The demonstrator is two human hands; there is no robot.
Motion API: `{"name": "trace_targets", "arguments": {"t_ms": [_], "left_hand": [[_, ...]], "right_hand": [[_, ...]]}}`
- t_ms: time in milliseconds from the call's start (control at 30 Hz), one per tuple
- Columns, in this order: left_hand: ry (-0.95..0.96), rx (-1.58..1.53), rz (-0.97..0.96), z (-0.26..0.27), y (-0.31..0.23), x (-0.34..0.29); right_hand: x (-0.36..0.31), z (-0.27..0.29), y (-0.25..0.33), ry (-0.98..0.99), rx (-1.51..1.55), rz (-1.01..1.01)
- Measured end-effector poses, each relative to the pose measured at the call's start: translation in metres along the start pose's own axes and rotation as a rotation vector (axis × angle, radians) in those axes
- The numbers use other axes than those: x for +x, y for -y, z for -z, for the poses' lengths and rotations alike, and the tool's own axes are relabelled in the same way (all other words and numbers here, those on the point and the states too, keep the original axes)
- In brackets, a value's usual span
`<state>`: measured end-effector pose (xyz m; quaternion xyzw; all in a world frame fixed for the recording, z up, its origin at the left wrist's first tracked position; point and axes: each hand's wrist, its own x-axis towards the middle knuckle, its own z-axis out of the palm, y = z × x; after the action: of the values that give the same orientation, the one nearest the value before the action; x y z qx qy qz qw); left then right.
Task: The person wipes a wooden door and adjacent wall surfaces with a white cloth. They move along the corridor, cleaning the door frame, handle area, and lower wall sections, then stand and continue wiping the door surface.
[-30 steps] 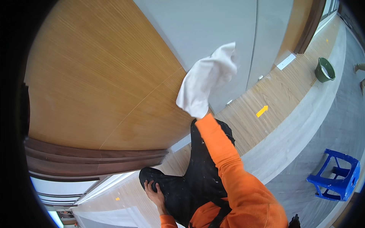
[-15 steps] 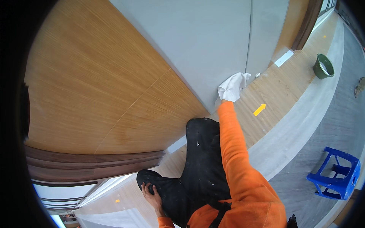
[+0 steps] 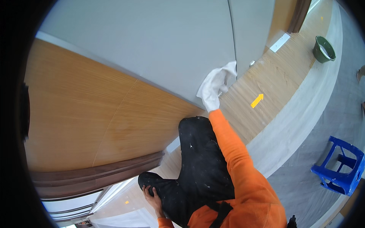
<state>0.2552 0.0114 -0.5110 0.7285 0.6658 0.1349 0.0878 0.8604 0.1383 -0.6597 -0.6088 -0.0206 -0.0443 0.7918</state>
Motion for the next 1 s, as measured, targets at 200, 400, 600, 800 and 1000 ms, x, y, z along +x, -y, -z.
{"name": "trace_targets", "arguments": {"t_ms": [200, 400, 600, 800, 1000], "left_hand": [[0.001, 0.023, -0.035, -0.008, -0.005, 0.006], [-0.008, 0.038, -0.036, -0.014, -0.008, 0.011], [-0.007, 0.046, -0.033, -0.01, -0.016, 0.009], [-0.012, 0.06, -0.032, -0.011, -0.005, 0.008], [-0.04, 0.053, -0.055, -0.011, -0.006, 0.007]], "right_hand": [[0.081, 0.02, -0.001, -0.139, 0.5, -0.526], [0.1, 0.057, -0.05, -0.152, 0.372, -0.841], [0.017, 0.04, -0.007, -0.065, 0.632, -0.853], [-0.003, 0.02, 0.007, 0.352, -0.215, 0.119], [0.039, 0.026, -0.073, 0.234, -0.183, -0.119]]}}
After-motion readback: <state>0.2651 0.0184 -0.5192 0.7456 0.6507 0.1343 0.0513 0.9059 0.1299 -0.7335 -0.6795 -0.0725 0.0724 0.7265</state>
